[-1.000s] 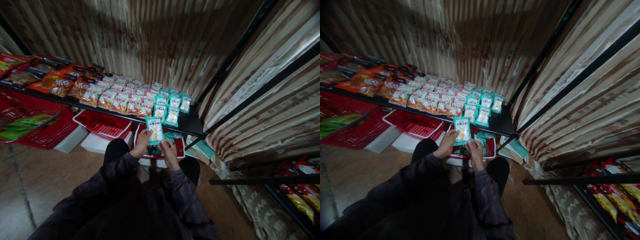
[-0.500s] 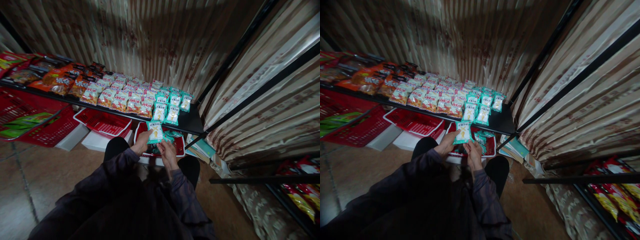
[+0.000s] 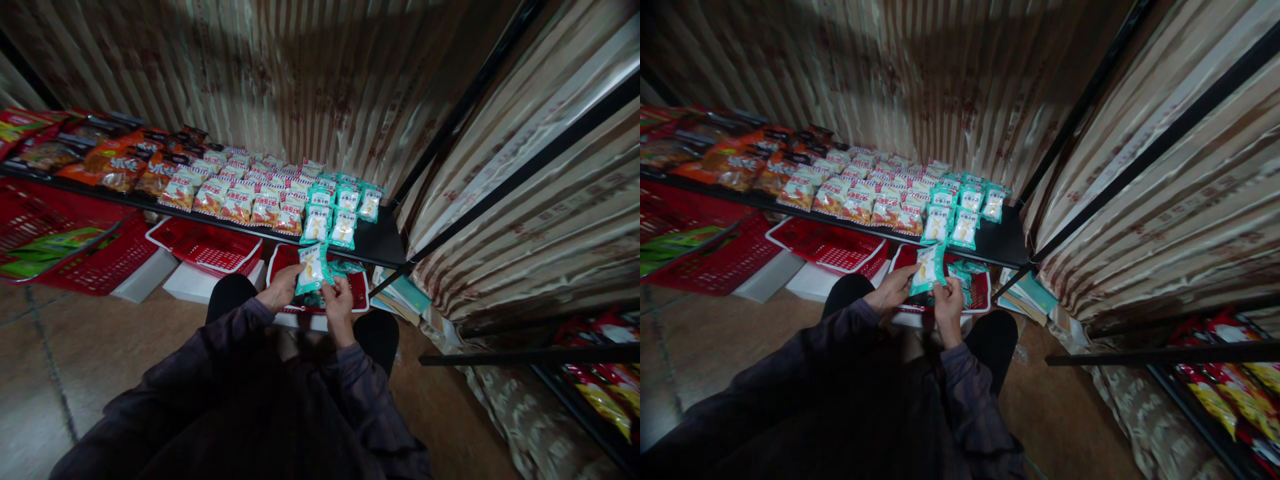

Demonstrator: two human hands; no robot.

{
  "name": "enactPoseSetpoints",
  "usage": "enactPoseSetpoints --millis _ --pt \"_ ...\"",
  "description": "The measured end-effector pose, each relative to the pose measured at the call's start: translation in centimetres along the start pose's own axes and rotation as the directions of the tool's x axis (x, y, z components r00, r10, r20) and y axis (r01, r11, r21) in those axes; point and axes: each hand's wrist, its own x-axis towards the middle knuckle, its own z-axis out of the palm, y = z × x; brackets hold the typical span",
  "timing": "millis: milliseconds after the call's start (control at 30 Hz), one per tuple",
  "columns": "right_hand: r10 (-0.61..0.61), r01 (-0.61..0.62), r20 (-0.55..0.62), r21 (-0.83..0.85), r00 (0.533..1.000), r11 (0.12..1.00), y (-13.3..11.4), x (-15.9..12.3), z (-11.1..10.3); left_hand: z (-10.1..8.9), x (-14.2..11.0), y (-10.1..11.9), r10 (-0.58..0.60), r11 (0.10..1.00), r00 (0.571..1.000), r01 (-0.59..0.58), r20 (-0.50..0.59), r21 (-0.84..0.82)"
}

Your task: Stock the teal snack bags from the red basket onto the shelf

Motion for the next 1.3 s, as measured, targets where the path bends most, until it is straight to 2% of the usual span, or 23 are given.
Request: enactPoseSetpoints --millis 67,167,267,400,567,700,867,1000,1100,1200,1300 --pt "-0.102 0.108 0.048 -0.140 0.994 0.984 -0.3 -0.4 -0.3 -0.1 -0.2 0.0 0.019 0.997 1.000 -0.018 -0.011 0.071" --pt "-0.257 0.268 0.079 -0.335 0.963 0.903 -0.9 -1.1 -0.7 -0.3 -0.6 0.0 0.029 0.989 0.996 -0.041 0.087 0.143" --pt "-0.409 0.439 0.168 -0.451 0.897 0.777 -1.6 -1.6 -0.7 -0.5 -0.9 0.3 0.008 0.983 0.982 -0.043 0.191 0.181" --pt "-0.514 0.599 0.316 -0.512 0.798 0.616 -2.3 -1.8 -0.5 -0.5 -1.1 0.6 -0.016 0.989 0.973 -0.019 0.229 0.149" --pt "-0.486 0.667 0.461 -0.572 0.743 0.478 -2.8 -2.0 -0.5 -0.4 -1.1 0.8 -0.005 0.993 0.979 -0.019 0.203 0.112" --pt "-0.428 0.720 0.585 -0.622 0.689 0.307 -2.9 -1.9 -0.8 -0.6 -0.9 1.7 -0.040 0.996 0.982 0.025 0.186 0.080" --pt "-0.395 0.751 0.658 -0.644 0.641 0.145 -3.5 -1.5 -1.0 -0.4 -0.9 3.7 -0.095 0.992 0.946 0.063 0.311 0.110" --pt "-0.369 0.771 0.701 -0.632 0.610 0.074 -4.1 -1.2 -1.0 0.0 -1.1 4.4 -0.090 0.987 0.943 0.041 0.321 0.157" --pt "-0.321 0.774 0.725 -0.631 0.610 0.046 -3.9 -1.2 -0.9 0.2 -1.3 4.0 -0.058 0.980 0.954 -0.002 0.293 0.201" --pt "-0.238 0.775 0.749 -0.631 0.618 0.028 -3.3 -1.5 -0.8 0.4 -1.6 3.1 0.040 0.958 0.972 -0.103 0.231 0.266" --pt "-0.169 0.775 0.765 -0.632 0.622 -0.007 -2.4 -1.8 -0.7 0.6 -1.7 2.1 0.134 0.932 0.983 -0.167 0.124 0.320"
